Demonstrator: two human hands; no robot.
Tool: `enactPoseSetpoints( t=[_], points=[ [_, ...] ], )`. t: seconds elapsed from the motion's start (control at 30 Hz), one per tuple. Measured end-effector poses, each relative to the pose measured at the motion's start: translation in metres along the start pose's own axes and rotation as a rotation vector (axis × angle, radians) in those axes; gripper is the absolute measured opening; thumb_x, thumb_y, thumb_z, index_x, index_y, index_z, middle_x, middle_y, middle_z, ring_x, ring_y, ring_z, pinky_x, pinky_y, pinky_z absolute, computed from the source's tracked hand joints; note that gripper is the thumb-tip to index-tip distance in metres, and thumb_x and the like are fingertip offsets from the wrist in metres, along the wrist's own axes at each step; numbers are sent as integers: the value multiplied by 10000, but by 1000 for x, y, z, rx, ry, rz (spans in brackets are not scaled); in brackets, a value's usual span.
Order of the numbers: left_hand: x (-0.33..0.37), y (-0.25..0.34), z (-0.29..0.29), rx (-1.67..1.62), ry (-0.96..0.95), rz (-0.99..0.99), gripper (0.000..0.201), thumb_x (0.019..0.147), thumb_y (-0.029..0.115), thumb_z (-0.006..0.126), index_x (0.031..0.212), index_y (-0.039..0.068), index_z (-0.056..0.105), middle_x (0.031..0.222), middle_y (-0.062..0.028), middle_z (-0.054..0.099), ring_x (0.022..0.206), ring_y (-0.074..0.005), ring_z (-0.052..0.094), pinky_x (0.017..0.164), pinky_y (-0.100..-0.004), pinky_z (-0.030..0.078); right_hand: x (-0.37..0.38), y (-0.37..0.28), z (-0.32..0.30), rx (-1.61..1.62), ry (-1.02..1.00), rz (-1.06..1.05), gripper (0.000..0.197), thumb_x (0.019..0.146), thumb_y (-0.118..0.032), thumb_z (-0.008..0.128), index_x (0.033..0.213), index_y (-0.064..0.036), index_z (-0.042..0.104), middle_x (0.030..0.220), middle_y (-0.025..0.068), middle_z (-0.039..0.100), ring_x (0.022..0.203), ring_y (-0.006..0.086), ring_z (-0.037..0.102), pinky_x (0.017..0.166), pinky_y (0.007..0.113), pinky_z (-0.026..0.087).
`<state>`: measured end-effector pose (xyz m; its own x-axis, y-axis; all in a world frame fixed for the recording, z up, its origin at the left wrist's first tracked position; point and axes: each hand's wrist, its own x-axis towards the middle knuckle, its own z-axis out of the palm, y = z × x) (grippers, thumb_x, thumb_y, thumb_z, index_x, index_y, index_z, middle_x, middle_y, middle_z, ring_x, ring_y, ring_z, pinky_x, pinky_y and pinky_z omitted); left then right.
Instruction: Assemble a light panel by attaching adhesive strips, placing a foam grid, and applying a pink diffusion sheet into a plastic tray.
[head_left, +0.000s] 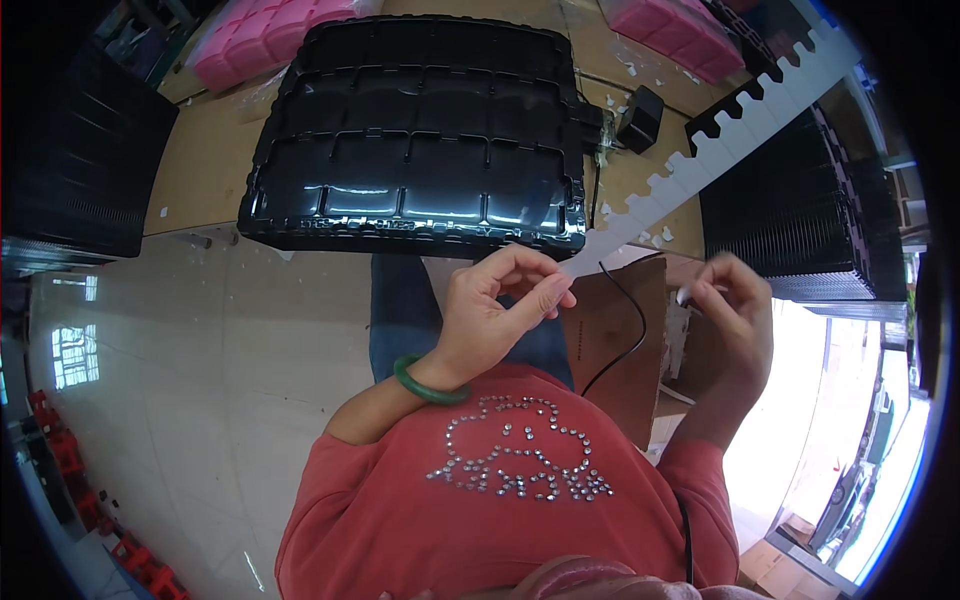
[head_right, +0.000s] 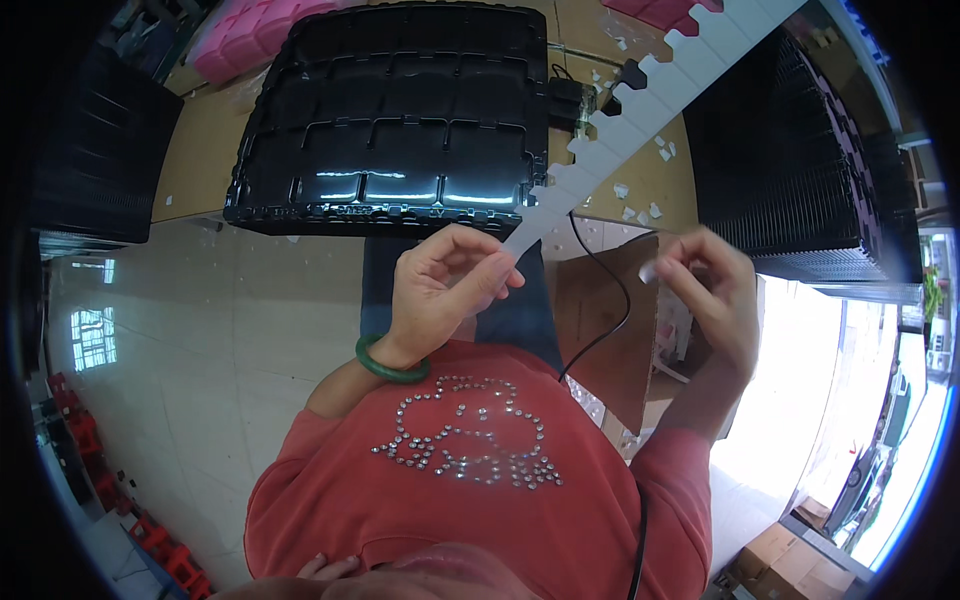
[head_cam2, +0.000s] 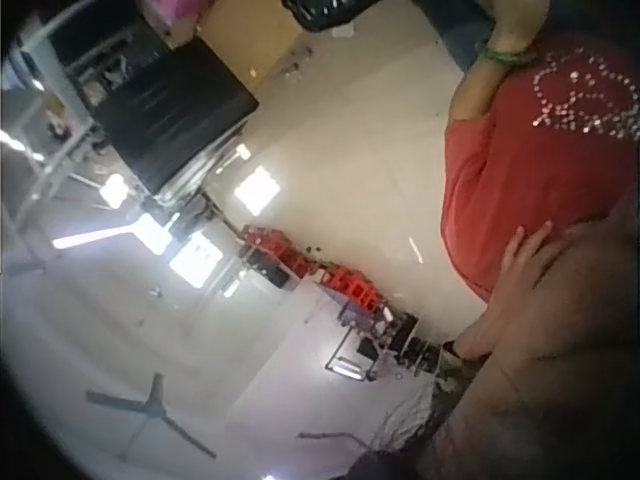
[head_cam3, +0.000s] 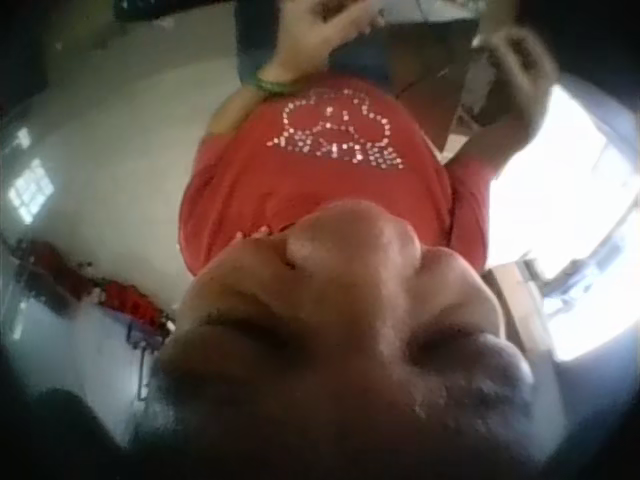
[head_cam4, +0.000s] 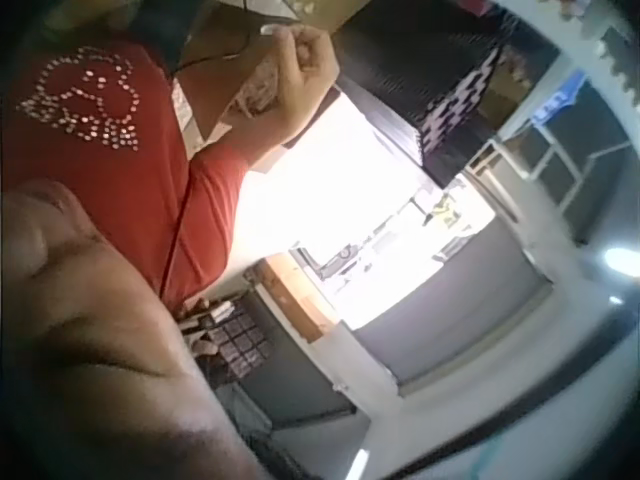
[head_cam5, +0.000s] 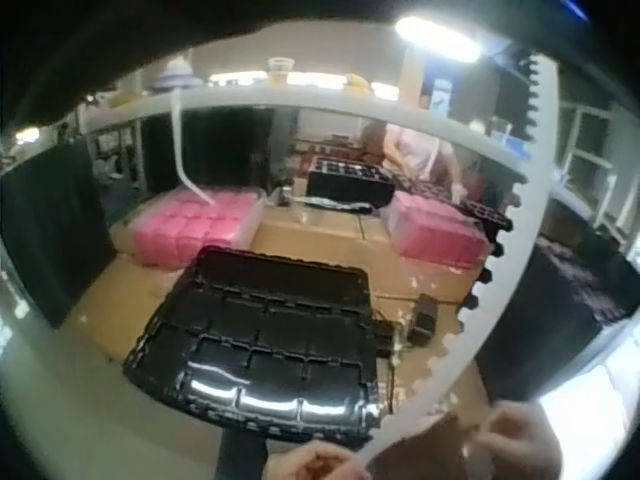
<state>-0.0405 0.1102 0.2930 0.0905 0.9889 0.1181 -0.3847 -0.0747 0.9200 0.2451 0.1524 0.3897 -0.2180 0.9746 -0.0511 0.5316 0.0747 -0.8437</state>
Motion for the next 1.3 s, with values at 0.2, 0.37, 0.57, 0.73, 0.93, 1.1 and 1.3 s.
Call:
enactPoseSetpoints(
  t=[0.2,0.37,0.57,0.73,0.93,1.1,1.3],
  points=[
    [1,-9,2,-8,-5,4,141,945,121,693,1029,10,670,862,-65,731,745,-74,670,668,-196,531,-88,154,-63,-16,145,473,65,904,-94,643,906,-34,669,811,53,687,729,117,620,696,250,473],
    [2,-9,8,31,-11,51,140,944,123,694,1029,15,670,859,-63,729,734,-69,663,656,-189,525,-90,171,-44,-1162,380,699,227,906,-243,710,1016,-50,753,956,125,740,881,240,697,787,346,517],
    [1,-8,11,29,13,8,130,947,114,688,1030,15,670,859,-57,730,730,-65,654,650,-189,518,1,13,30,138,315,-266,320,838,-248,796,1086,-61,723,931,38,650,848,115,580,793,257,463],
    [-1,-2,9,65,70,54,147,949,111,685,1057,14,659,838,-56,725,704,-55,644,603,-182,501,63,-30,75,109,30,-439,277,791,-211,833,987,-40,738,890,3,625,752,86,496,680,240,402],
    [11,18,2,206,176,53,295,943,111,687,1200,7,585,734,-54,706,536,-35,585,465,-179,417,113,-20,90,23,38,-430,266,777,-225,851,873,-8,731,778,0,545,680,78,439,604,244,358],
    [17,31,-7,451,142,46,334,943,114,680,1243,26,564,662,-49,679,478,-47,576,438,-197,401,142,-9,101,67,56,-399,301,765,-239,859,831,18,717,747,10,523,663,93,448,587,263,358],
    [14,28,-5,671,69,36,369,943,116,661,1281,-10,585,606,-54,661,457,-76,598,422,-214,413,134,0,111,-53,-10,-372,272,752,-223,843,876,4,759,739,51,560,694,151,509,611,289,410]
  ],
)
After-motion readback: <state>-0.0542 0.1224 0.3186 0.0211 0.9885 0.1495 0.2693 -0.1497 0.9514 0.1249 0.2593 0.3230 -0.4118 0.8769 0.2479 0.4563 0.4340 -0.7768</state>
